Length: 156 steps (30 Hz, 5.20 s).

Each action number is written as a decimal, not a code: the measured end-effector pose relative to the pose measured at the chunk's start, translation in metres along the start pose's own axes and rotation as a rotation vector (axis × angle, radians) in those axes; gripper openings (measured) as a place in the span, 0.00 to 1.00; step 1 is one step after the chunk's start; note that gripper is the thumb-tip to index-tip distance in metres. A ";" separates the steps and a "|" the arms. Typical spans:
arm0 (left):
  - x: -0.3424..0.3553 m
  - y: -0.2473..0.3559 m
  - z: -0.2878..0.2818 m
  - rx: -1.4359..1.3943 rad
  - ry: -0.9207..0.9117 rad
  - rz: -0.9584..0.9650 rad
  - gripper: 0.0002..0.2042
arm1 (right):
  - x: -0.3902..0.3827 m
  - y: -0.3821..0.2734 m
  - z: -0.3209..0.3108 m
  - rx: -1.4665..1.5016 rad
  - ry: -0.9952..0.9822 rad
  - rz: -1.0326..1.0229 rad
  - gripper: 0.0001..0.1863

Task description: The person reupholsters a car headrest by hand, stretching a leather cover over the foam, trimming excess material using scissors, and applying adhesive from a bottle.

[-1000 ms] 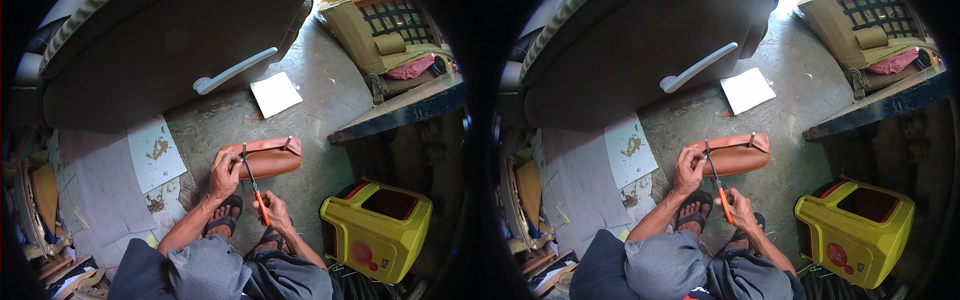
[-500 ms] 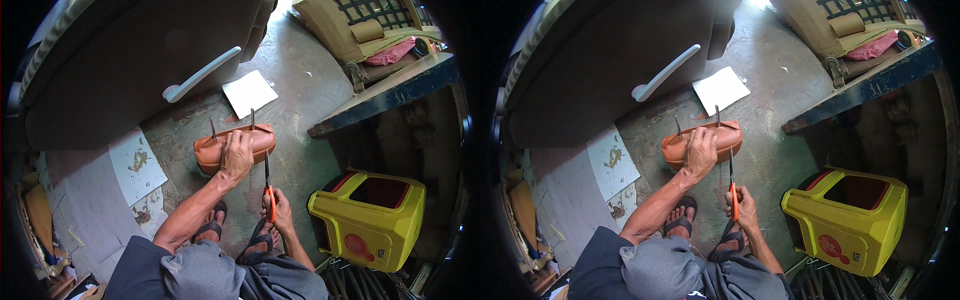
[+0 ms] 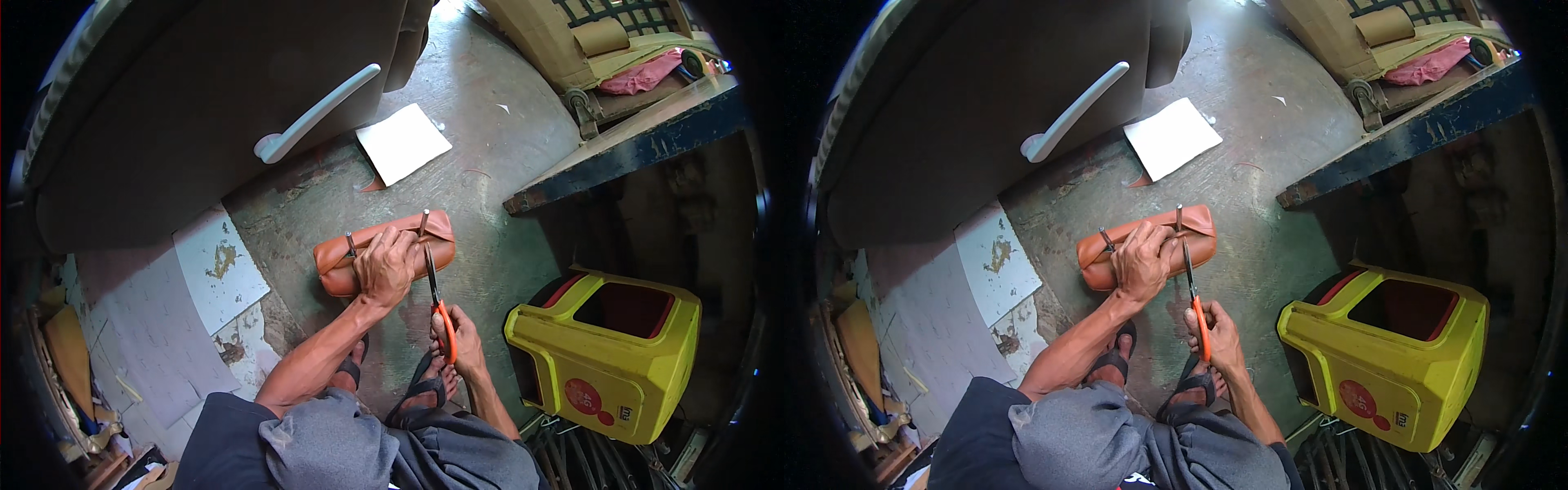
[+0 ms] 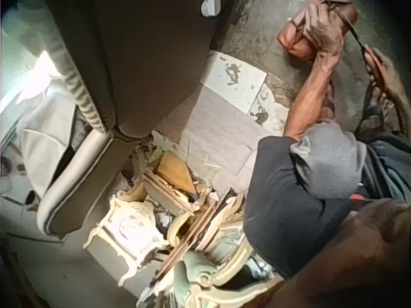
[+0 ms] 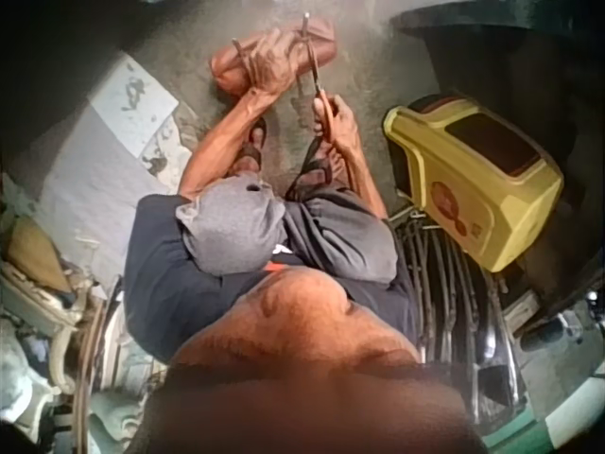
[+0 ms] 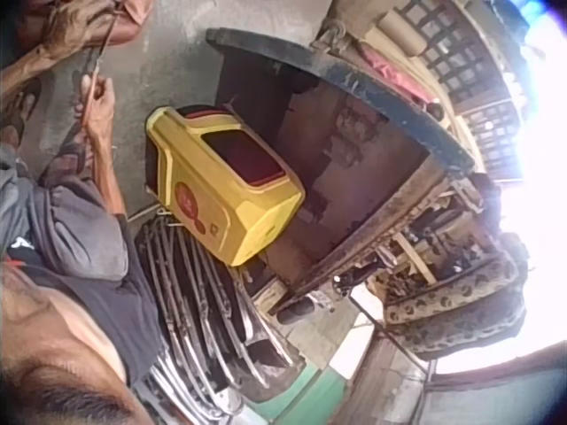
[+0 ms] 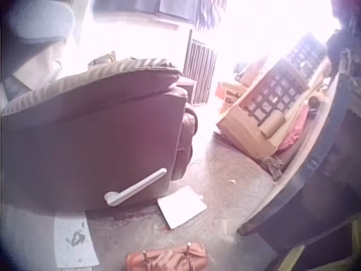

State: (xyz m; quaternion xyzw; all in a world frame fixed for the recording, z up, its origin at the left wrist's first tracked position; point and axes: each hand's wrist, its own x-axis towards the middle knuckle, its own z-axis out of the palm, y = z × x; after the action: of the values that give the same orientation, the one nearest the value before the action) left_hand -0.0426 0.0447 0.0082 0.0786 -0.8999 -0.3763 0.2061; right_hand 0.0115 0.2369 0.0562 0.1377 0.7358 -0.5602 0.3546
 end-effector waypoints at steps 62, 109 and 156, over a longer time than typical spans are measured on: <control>-0.007 -0.005 0.010 0.128 0.015 0.091 0.05 | 0.091 -0.045 -0.025 -0.537 0.344 -0.830 0.27; -0.056 -0.062 -0.079 0.043 0.048 -0.113 0.19 | 0.062 -0.028 0.071 -1.068 0.285 -1.190 0.29; -0.079 -0.015 -0.039 -0.236 0.174 -0.095 0.04 | -0.001 0.180 -0.090 -1.009 0.508 -0.169 0.37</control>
State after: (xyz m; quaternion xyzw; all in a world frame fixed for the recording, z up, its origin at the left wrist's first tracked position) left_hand 0.0454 0.0323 -0.0020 0.1287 -0.8234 -0.4805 0.2729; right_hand 0.0873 0.3799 -0.0634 0.0225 0.9828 -0.1154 0.1423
